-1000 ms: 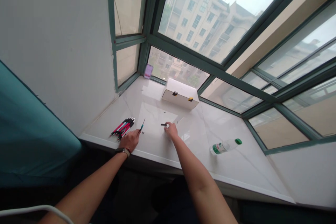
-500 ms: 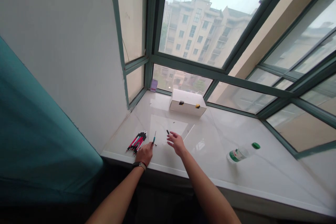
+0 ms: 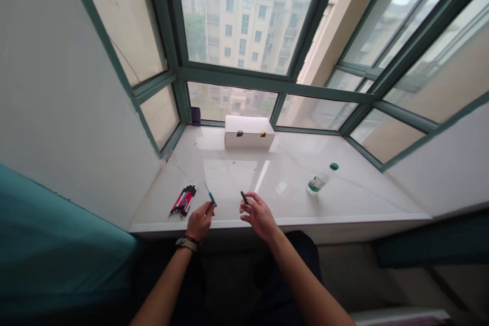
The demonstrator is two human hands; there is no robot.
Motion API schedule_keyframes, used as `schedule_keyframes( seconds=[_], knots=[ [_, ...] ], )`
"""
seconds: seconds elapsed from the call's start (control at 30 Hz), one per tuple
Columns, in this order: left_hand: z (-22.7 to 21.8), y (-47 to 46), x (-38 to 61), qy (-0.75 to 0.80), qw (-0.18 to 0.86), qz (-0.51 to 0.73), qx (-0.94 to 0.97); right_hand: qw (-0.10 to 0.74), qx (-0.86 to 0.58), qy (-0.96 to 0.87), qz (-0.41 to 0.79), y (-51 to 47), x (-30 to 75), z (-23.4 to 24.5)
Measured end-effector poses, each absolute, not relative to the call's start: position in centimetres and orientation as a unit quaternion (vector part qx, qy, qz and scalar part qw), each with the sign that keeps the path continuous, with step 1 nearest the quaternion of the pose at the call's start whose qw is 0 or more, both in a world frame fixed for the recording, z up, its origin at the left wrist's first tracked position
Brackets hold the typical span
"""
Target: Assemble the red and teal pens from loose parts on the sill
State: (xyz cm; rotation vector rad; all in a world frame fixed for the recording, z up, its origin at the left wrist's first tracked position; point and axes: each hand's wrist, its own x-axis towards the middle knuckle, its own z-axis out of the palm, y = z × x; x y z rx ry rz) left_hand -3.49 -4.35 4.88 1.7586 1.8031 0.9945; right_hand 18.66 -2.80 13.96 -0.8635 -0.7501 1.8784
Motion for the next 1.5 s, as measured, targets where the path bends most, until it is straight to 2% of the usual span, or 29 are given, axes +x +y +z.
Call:
schedule_keyframes(
  seconds=[0.17,0.37,0.83,1.5],
  knots=[
    [9.3,-9.5,-0.4,0.575,0.274,0.307,0.707,0.533,-0.346,-0.281,0.719,-5.0,20.5,15.8],
    [12.1,-13.5,2.1,0.526,0.311,0.231,0.757,0.575,-0.325,-0.316,0.681,-7.5,20.8,18.2],
    [14.4,-15.8,3.5,0.517,0.303,0.187,0.778,0.519,-0.293,-0.374,0.711,-10.1,20.6,19.0],
    [15.6,-15.5,3.9,0.521,0.326,0.173,0.769,0.535,-0.288,-0.334,0.721,-9.9,21.3,18.9]
  ],
)
